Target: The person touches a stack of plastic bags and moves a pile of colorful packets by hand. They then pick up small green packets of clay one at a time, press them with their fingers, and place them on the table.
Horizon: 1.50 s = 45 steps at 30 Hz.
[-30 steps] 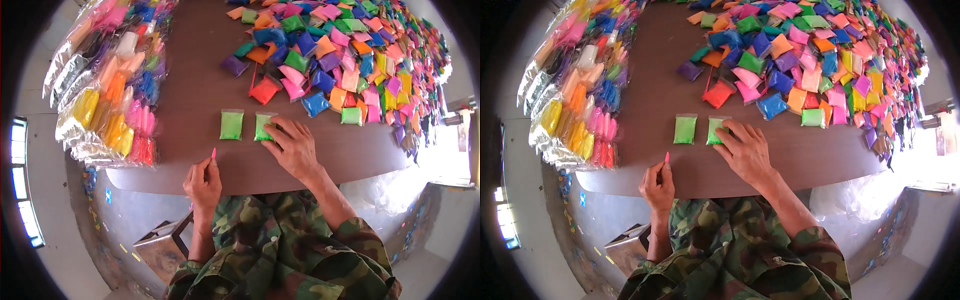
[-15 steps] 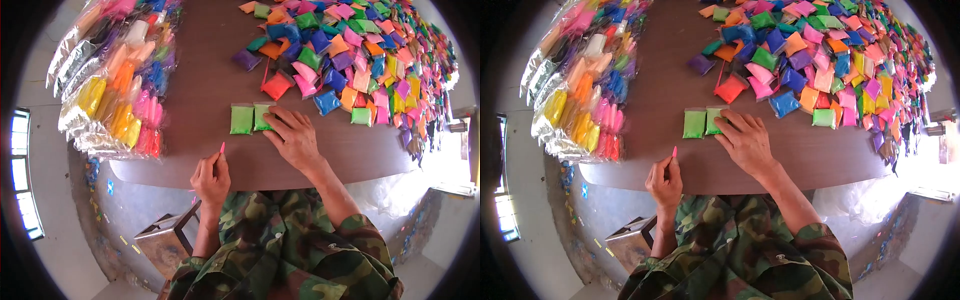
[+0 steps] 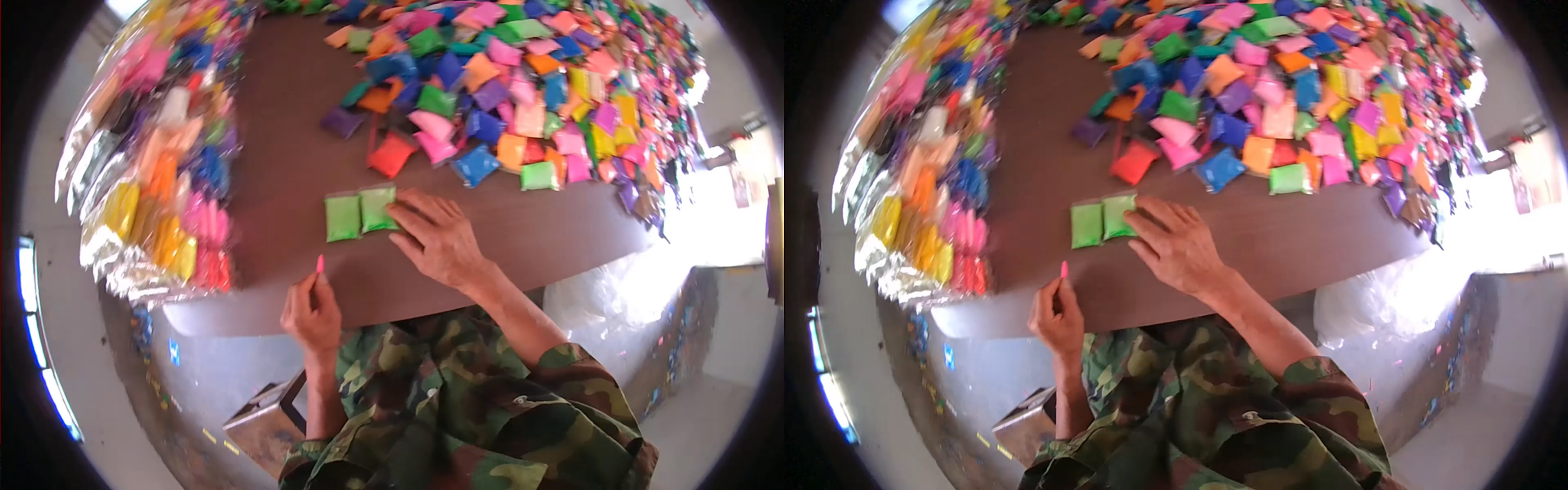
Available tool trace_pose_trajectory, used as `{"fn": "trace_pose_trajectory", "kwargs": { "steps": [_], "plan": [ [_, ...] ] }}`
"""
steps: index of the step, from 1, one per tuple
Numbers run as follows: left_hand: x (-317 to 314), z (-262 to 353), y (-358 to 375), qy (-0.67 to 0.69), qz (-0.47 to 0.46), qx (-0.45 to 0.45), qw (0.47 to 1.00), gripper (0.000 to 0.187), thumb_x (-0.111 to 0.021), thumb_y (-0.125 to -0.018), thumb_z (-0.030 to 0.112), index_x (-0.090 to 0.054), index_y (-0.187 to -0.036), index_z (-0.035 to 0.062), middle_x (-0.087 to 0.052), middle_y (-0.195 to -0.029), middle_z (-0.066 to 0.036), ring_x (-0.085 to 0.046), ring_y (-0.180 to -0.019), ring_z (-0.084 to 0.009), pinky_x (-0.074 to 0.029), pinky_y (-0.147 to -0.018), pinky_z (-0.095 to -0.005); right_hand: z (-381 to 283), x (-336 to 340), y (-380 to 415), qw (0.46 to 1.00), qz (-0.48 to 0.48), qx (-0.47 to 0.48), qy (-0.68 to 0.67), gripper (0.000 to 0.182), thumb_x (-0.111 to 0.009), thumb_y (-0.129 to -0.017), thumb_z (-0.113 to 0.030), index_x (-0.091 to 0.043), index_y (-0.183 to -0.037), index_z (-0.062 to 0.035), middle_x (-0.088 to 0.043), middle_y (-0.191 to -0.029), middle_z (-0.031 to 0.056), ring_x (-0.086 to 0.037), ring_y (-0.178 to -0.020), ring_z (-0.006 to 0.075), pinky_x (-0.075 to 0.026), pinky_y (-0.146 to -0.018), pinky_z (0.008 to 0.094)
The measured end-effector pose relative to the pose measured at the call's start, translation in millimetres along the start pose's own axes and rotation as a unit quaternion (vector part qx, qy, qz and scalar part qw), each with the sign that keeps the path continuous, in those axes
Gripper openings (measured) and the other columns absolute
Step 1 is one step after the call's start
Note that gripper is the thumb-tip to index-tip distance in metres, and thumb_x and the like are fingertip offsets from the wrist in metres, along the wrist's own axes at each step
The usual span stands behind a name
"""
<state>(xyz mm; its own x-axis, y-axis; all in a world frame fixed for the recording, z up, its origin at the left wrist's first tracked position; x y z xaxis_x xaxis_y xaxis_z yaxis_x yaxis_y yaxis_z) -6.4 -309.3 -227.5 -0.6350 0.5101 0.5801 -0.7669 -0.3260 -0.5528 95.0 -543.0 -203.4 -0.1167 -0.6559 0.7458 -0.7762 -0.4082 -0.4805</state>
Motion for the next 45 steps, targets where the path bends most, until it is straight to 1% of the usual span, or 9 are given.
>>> {"fn": "trace_pose_trajectory", "kwargs": {
  "steps": [12,15,24,30,36,39,40,43,45],
  "plan": [
    [-0.6,-2.2,3.9,0.001,-0.015,0.015,1.0,0.011,-0.074,-0.099,0.01,-0.075,-0.103,0.0002,-0.07,-0.079,-0.009,-0.062,-0.063,-0.017,-0.049,-0.057,-0.0314,95.0,99.2,35.2,0.959,0.135,-0.094,0.233,0.03,-0.079,-0.086,-0.013,-0.074,-0.115,-0.0084,-0.069,-0.126,0.006,-0.064,-0.122,0.0289,-0.046,-0.105,0.047],
    [0.7,-4.9,5.0,-0.02,-0.023,0.007,1.0,0.011,-0.074,-0.1,0.011,-0.075,-0.103,0.0005,-0.069,-0.078,-0.008,-0.06,-0.062,-0.0154,-0.048,-0.056,-0.0314,111.9,117.4,44.5,0.958,0.098,-0.105,0.249,0.029,-0.08,-0.086,-0.013,-0.075,-0.114,-0.0082,-0.069,-0.127,0.0065,-0.064,-0.123,0.0286,-0.046,-0.106,0.0474],
    [-2.4,-1.9,1.7,-0.027,-0.031,0.006,0.999,0.009,-0.072,-0.099,0.009,-0.073,-0.099,-0.0004,-0.068,-0.078,-0.009,-0.056,-0.058,-0.0184,-0.044,-0.054,-0.0343,127.5,135.1,63.3,0.951,0.145,-0.136,0.237,0.032,-0.082,-0.084,-0.015,-0.075,-0.114,-0.0083,-0.07,-0.128,0.0075,-0.064,-0.123,0.0278,-0.045,-0.107,0.0462],
    [-2.2,1.2,1.4,-0.031,-0.036,0.012,0.999,0.012,-0.07,-0.1,0.011,-0.073,-0.099,-0.0005,-0.067,-0.078,-0.009,-0.054,-0.058,-0.0168,-0.044,-0.054,-0.0339,151.1,150.8,17.5,0.938,0.186,-0.118,0.266,0.034,-0.081,-0.082,-0.014,-0.075,-0.116,-0.0094,-0.071,-0.125,0.0067,-0.065,-0.12,0.0259,-0.045,-0.104,0.0437],
    [-4.0,3.1,1.3,-0.035,-0.026,0.011,0.999,0.012,-0.071,-0.101,0.012,-0.073,-0.1,0.0,-0.067,-0.077,-0.008,-0.055,-0.058,-0.016,-0.044,-0.054,-0.0334,191.8,143.3,-7.5,0.925,0.159,-0.1,0.33,0.031,-0.076,-0.084,-0.01,-0.075,-0.116,-0.0105,-0.073,-0.119,0.0051,-0.066,-0.119,0.0247,-0.045,-0.102,0.0435],
    [-1.9,0.2,3.3,-0.038,-0.036,0.029,0.998,0.013,-0.071,-0.101,0.013,-0.073,-0.101,0.0004,-0.068,-0.079,-0.006,-0.056,-0.061,-0.014,-0.046,-0.056,-0.032,193.2,155.9,-2.8,0.93,0.194,-0.106,0.295,0.029,-0.075,-0.085,-0.01,-0.075,-0.114,-0.0106,-0.073,-0.117,0.004,-0.066,-0.118,0.0248,-0.045,-0.102,0.0431],
    [-1.6,-0.8,3.9,-0.039,-0.043,0.037,0.998,0.014,-0.071,-0.102,0.014,-0.074,-0.102,0.0006,-0.069,-0.079,-0.006,-0.057,-0.062,-0.013,-0.046,-0.057,-0.0313,187.2,163.2,0.6,0.926,0.214,-0.1,0.296,0.025,-0.075,-0.087,-0.01,-0.077,-0.112,-0.0095,-0.075,-0.115,0.0053,-0.071,-0.108,0.0269,-0.05,-0.093,0.0435],
    [-1.1,0.1,3.5,-0.038,-0.047,0.036,0.998,0.013,-0.072,-0.102,0.014,-0.074,-0.102,0.0007,-0.068,-0.079,-0.005,-0.056,-0.062,-0.0122,-0.046,-0.057,-0.0305,172.3,175.1,15.2,0.93,0.237,-0.199,0.2,0.021,-0.075,-0.093,-0.013,-0.078,-0.113,-0.0074,-0.078,-0.106,0.0055,-0.074,-0.092,0.0215,-0.054,-0.078,0.038],
    [-2.9,-0.5,3.0,-0.039,-0.035,0.017,0.998,0.012,-0.072,-0.101,0.012,-0.074,-0.101,0.0004,-0.067,-0.077,-0.007,-0.055,-0.059,-0.0141,-0.045,-0.055,-0.0316,170.0,177.0,30.9,0.919,0.247,-0.307,-0.017,0.022,-0.075,-0.097,-0.018,-0.078,-0.114,-0.0059,-0.078,-0.102,0.0039,-0.074,-0.085,0.0157,-0.052,-0.071,0.0323]
  ]
}}
Point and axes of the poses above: each hand's wrist, its own y-axis away from the middle knuckle, its own x-axis out of the back of the hand, z = x × y, the point moved 1 cm from there along -y, towards the middle knuckle
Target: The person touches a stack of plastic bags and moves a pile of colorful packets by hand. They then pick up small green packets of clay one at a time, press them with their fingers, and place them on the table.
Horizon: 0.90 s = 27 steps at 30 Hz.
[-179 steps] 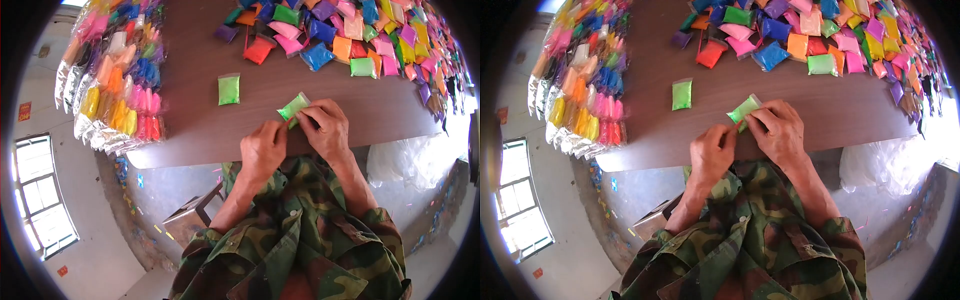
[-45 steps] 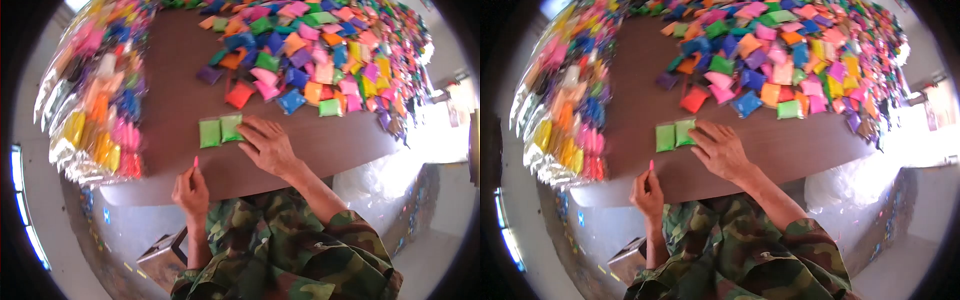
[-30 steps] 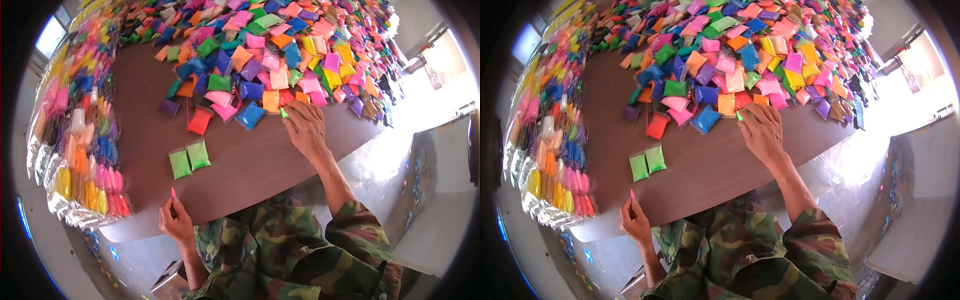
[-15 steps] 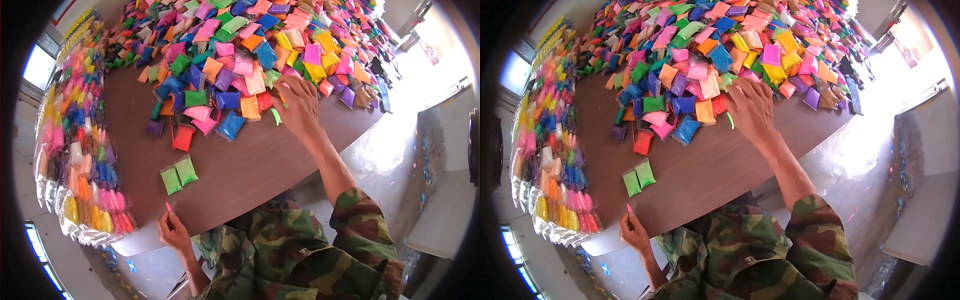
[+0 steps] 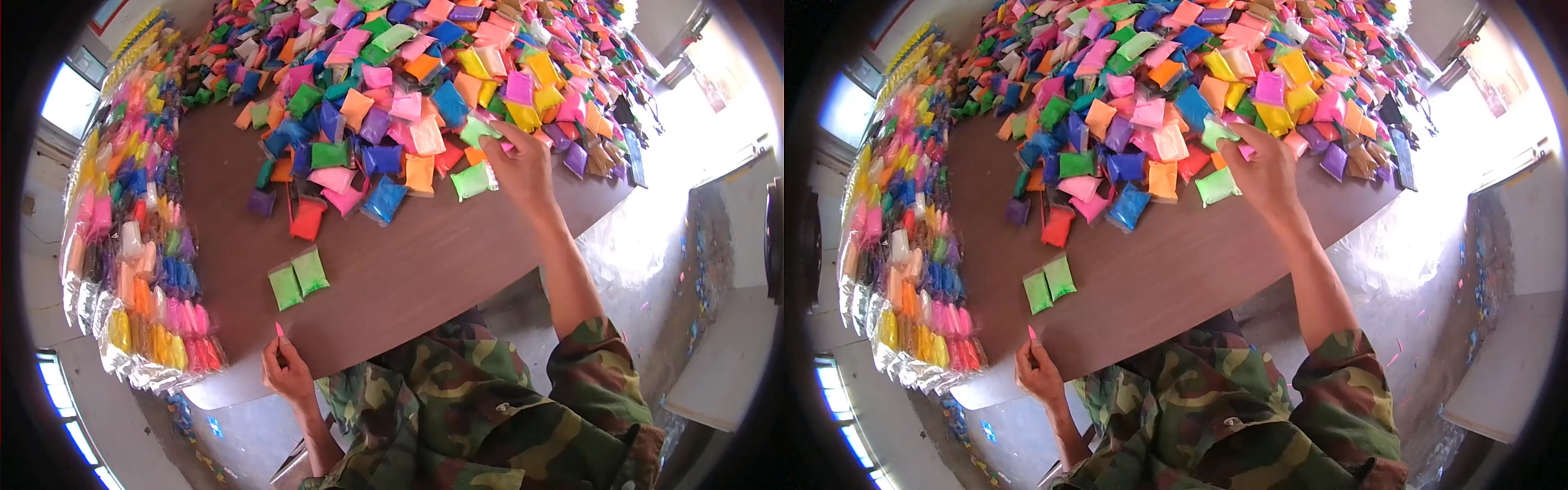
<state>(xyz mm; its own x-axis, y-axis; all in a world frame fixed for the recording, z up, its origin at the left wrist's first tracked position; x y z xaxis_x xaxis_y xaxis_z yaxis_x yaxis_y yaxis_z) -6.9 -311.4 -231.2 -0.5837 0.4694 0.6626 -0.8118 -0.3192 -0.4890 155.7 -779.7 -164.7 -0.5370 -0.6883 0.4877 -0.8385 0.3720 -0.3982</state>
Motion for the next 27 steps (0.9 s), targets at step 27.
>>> {"fn": "trace_pose_trajectory", "kwargs": {
  "steps": [27],
  "plan": [
    [-0.9,0.0,0.5,0.017,0.012,0.0,1.0,0.009,-0.075,-0.098,0.008,-0.075,-0.102,0.0,-0.07,-0.077,-0.01,-0.061,-0.061,-0.017,-0.049,-0.056,-0.0321,-36.9,-27.9,82.4,0.816,-0.161,-0.339,-0.439,0.022,-0.072,-0.103,-0.028,-0.073,-0.11,-0.0065,-0.077,-0.093,0.0029,-0.074,-0.081,0.0106,-0.049,-0.064,0.0221]
  ]
}}
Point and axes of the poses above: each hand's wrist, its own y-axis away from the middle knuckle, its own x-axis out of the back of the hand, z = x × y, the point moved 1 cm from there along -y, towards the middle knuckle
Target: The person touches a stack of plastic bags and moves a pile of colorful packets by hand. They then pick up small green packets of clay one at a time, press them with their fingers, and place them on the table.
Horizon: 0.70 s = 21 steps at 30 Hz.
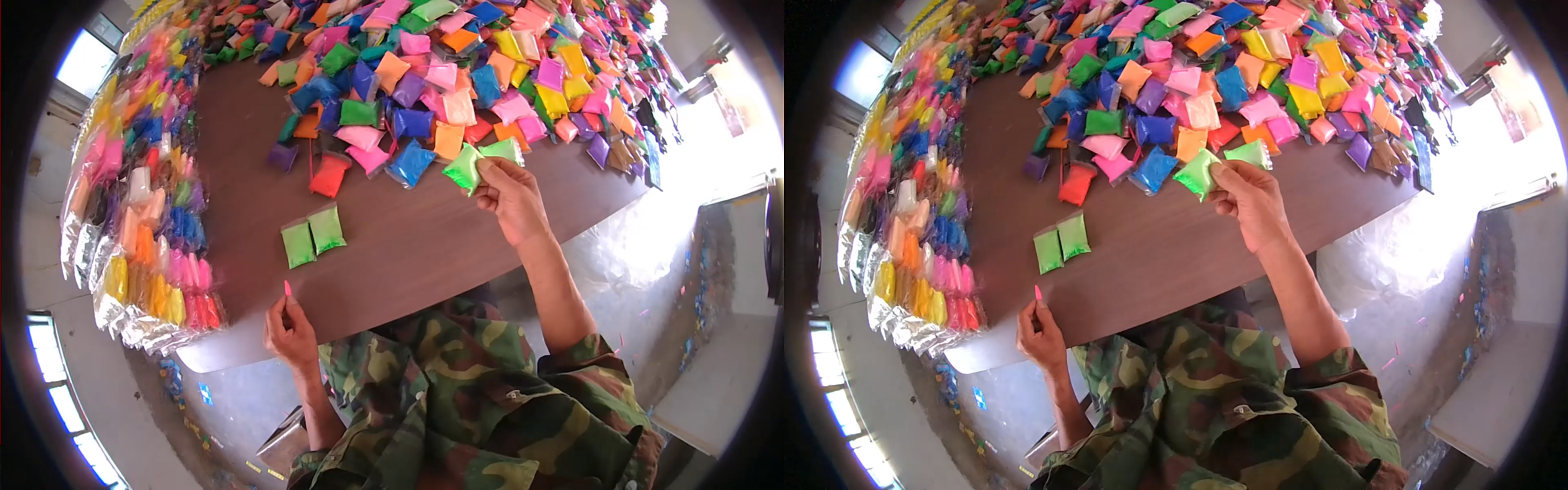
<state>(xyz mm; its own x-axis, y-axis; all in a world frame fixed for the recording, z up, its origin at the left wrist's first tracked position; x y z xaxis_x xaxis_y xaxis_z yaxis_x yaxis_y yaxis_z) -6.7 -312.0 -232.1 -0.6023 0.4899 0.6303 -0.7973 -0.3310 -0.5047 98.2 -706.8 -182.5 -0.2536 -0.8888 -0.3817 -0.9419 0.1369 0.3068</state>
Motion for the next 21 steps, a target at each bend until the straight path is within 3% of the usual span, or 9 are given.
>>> {"fn": "trace_pose_trajectory", "kwargs": {
  "steps": [8,14,17,21],
  "plan": [
    [-0.5,-1.2,-0.2,-0.002,-0.002,0.0,1.0,0.009,-0.075,-0.098,0.008,-0.075,-0.102,0.0005,-0.07,-0.079,-0.009,-0.063,-0.063,-0.0174,-0.051,-0.058,-0.0324,-1.0,5.3,-1.7,0.999,0.037,-0.017,-0.022,0.024,-0.071,-0.104,-0.029,-0.074,-0.113,-0.0073,-0.077,-0.094,0.0022,-0.074,-0.082,0.0108,-0.048,-0.065,0.0229],
    [-2.2,-5.5,0.5,-0.014,0.007,-0.013,1.0,0.011,-0.075,-0.099,0.011,-0.076,-0.102,0.0007,-0.072,-0.08,-0.009,-0.066,-0.065,-0.0154,-0.053,-0.061,-0.0312,11.8,-4.9,-1.2,0.998,-0.01,-0.034,-0.042,0.023,-0.071,-0.105,-0.029,-0.074,-0.112,-0.0075,-0.077,-0.094,0.0022,-0.074,-0.081,0.012,-0.046,-0.063,0.0218],
    [-1.1,-1.3,-1.9,-0.018,0.009,-0.004,1.0,0.006,-0.076,-0.095,0.005,-0.076,-0.1,0.002,-0.072,-0.081,-0.012,-0.068,-0.067,-0.0233,-0.053,-0.06,-0.0358,20.2,-21.7,0.4,0.999,-0.026,-0.042,0.0,0.023,-0.071,-0.105,-0.03,-0.074,-0.11,-0.0075,-0.077,-0.093,0.0026,-0.074,-0.08,0.0118,-0.046,-0.063,0.0215],
    [2.0,4.7,-3.9,0.013,-0.003,0.025,1.0,0.006,-0.076,-0.095,0.005,-0.075,-0.1,0.0014,-0.071,-0.08,-0.013,-0.068,-0.066,-0.0241,-0.054,-0.061,-0.0361,31.8,-50.5,1.6,0.989,-0.1,-0.047,0.101,0.023,-0.072,-0.104,-0.029,-0.075,-0.109,-0.0062,-0.076,-0.091,0.002,-0.07,-0.077,0.0079,-0.043,-0.061,0.0208]
  ]
}}
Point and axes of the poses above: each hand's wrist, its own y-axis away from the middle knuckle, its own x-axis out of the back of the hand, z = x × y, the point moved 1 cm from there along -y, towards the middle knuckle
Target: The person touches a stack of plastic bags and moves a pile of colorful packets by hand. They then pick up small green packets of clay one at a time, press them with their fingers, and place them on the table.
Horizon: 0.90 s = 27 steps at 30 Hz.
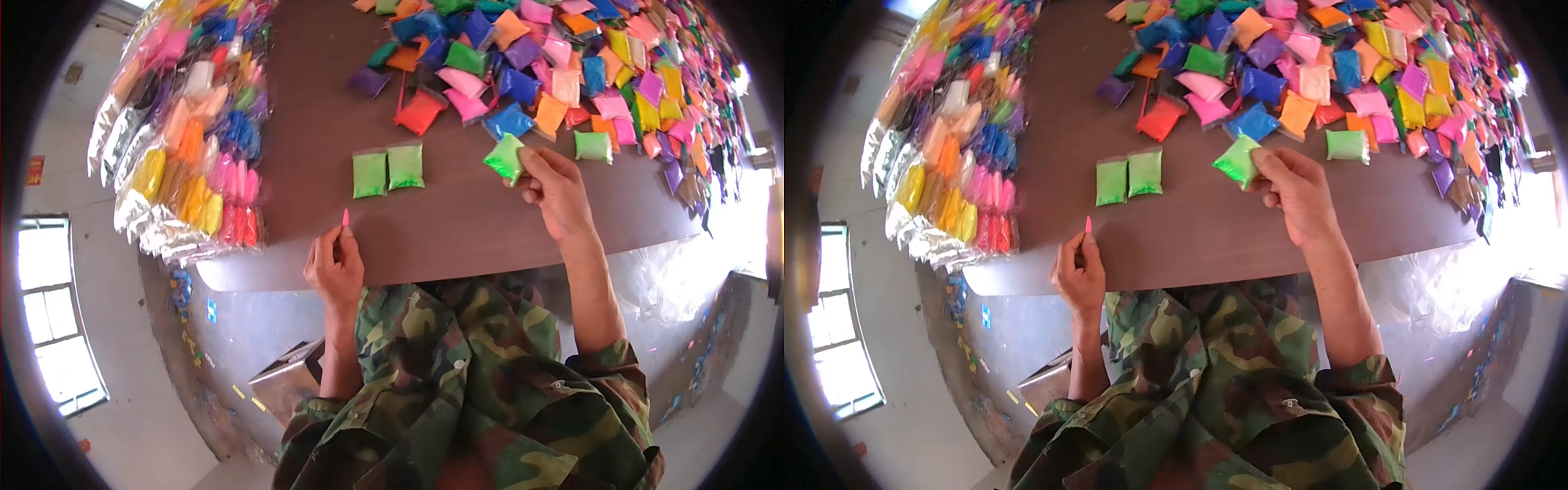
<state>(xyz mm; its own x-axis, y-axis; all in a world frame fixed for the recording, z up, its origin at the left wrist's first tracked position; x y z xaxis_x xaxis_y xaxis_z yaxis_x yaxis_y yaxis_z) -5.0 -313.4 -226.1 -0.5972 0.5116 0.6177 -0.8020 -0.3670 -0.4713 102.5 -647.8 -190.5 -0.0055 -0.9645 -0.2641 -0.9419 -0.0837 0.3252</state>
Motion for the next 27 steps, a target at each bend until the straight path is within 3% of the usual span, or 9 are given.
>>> {"fn": "trace_pose_trajectory", "kwargs": {
  "steps": [3,7,10,13,20,23,27],
  "plan": [
    [-0.6,-0.4,0.4,0.006,0.004,-0.005,1.0,0.006,-0.076,-0.095,0.005,-0.075,-0.1,0.0008,-0.071,-0.079,-0.013,-0.067,-0.066,-0.0237,-0.054,-0.061,-0.0359,1.1,-26.3,-8.4,0.994,-0.044,0.0,0.1,0.025,-0.073,-0.103,-0.025,-0.074,-0.11,-0.0013,-0.075,-0.091,0.004,-0.069,-0.078,0.0069,-0.045,-0.062,0.0219],
    [0.3,4.0,-1.5,0.011,0.015,-0.016,1.0,0.007,-0.076,-0.095,0.005,-0.075,-0.1,0.0009,-0.07,-0.078,-0.012,-0.067,-0.065,-0.0224,-0.053,-0.06,-0.0352,17.5,-56.8,-27.8,0.983,-0.076,0.08,0.149,0.034,-0.074,-0.102,-0.02,-0.069,-0.12,0.0084,-0.075,-0.091,0.0079,-0.07,-0.076,0.0122,-0.055,-0.067,0.0273],
    [0.6,1.3,-0.3,0.016,0.017,-0.016,1.0,0.008,-0.076,-0.096,0.006,-0.075,-0.1,0.0,-0.07,-0.077,-0.011,-0.065,-0.064,-0.0182,-0.052,-0.06,-0.0328,24.7,-63.4,-43.9,0.963,-0.091,0.106,0.231,0.037,-0.074,-0.101,-0.019,-0.067,-0.124,0.0098,-0.075,-0.091,0.0117,-0.071,-0.075,0.0135,-0.057,-0.067,0.0291],
    [0.6,1.1,-0.1,0.013,0.018,-0.01,1.0,0.007,-0.076,-0.095,0.006,-0.075,-0.099,0.0012,-0.07,-0.077,-0.01,-0.065,-0.064,-0.0194,-0.052,-0.059,-0.0337,20.9,-67.1,-46.3,0.942,-0.079,0.103,0.31,0.038,-0.074,-0.101,-0.019,-0.066,-0.125,0.0096,-0.075,-0.09,0.0141,-0.071,-0.073,0.0136,-0.058,-0.064,0.0306],
    [0.5,0.7,-1.3,0.01,0.022,-0.016,1.0,0.005,-0.077,-0.094,0.006,-0.074,-0.097,0.0027,-0.069,-0.078,-0.009,-0.066,-0.063,-0.0217,-0.052,-0.059,-0.0351,26.5,-63.0,-53.5,0.942,-0.093,0.119,0.299,0.04,-0.076,-0.099,-0.02,-0.068,-0.126,0.0073,-0.075,-0.087,0.0116,-0.07,-0.069,0.0124,-0.056,-0.062,0.0304],
    [1.7,0.7,0.0,0.014,0.01,0.0,1.0,0.008,-0.077,-0.095,0.006,-0.075,-0.099,0.0002,-0.069,-0.077,-0.01,-0.064,-0.064,-0.0169,-0.052,-0.061,-0.0319,28.0,-62.2,-55.7,0.943,-0.093,0.116,0.297,0.04,-0.077,-0.098,-0.021,-0.069,-0.125,0.0067,-0.075,-0.086,0.0109,-0.069,-0.068,0.0115,-0.055,-0.062,0.0292],
    [2.6,2.2,-1.1,0.016,0.016,-0.012,1.0,0.007,-0.077,-0.095,0.006,-0.075,-0.099,-0.0003,-0.07,-0.079,-0.011,-0.065,-0.065,-0.0177,-0.052,-0.062,-0.0321,26.0,-64.4,-54.4,0.942,-0.088,0.112,0.305,0.039,-0.077,-0.098,-0.021,-0.07,-0.125,0.0049,-0.075,-0.085,0.0105,-0.069,-0.067,0.0119,-0.054,-0.062,0.0293]
  ]
}}
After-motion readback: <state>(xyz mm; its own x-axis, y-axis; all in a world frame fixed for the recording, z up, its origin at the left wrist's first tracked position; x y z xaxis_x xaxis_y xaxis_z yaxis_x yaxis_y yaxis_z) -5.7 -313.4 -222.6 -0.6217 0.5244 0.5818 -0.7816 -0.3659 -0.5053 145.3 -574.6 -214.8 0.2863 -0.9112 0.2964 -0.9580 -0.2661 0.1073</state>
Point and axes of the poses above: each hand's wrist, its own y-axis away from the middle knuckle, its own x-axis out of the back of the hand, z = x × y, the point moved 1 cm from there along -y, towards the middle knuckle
